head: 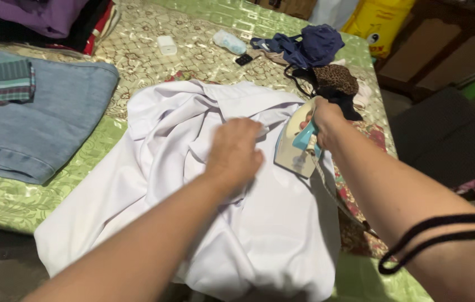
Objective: The person irons a white shirt on a table using a handheld electric iron. They repeatedly smooth the fabric with one hand while moving the iron over the surface with the other, focusing on the front and sleeve areas.
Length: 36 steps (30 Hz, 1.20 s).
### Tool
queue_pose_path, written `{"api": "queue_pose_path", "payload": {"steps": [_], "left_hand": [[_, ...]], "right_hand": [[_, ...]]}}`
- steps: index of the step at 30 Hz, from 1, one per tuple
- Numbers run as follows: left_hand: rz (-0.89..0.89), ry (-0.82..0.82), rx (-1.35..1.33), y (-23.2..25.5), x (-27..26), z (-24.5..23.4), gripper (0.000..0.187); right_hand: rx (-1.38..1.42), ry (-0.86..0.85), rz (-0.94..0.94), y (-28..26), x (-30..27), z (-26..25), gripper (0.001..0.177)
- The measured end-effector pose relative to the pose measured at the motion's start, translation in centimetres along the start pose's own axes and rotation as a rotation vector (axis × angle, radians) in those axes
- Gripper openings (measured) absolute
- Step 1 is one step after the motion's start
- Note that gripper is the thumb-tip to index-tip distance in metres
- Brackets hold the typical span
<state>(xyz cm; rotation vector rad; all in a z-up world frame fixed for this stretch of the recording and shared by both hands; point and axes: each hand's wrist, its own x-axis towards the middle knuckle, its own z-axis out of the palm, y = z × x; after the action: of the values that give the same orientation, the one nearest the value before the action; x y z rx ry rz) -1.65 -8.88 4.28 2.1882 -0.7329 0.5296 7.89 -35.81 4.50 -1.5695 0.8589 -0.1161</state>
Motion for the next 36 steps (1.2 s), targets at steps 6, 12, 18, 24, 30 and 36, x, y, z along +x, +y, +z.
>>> {"api": "queue_pose_path", "payload": {"steps": [6,12,18,24,30,36], "left_hand": [[-0.160,-0.483,-0.206,2.2,-1.2,4.1,0.041],[-0.132,-0.625,0.029,-0.3,-1.7,8.8,0.055],[-0.017,-0.585,0.107,-3.5,0.6,13.2,0.062],[-0.161,-0.577,0.089,-4.2,2.9,13.4,0.058],[-0.132,-0.570,0.121,-4.9,3.8,12.8,0.054],[-0.139,-0.585,0.189,-6.4,4.1,12.0,0.056]], "right_hand": [[0.093,0.044,0.061,-1.8,1.7,0.5,0.035],[0.145,-0.298,0.236,-4.0,2.6,-6.3,0.034],[-0.520,-0.269,-0.173,-4.8,-1.7,-14.8,0.032],[-1.484,0.095,-0.621,0.5,-4.6,-18.1,0.050],[-1.325,0.123,-0.884,5.0,-5.5,-17.8,0.054],[-0.953,0.046,-1.045,7.1,-6.3,-14.5,0.050]]}}
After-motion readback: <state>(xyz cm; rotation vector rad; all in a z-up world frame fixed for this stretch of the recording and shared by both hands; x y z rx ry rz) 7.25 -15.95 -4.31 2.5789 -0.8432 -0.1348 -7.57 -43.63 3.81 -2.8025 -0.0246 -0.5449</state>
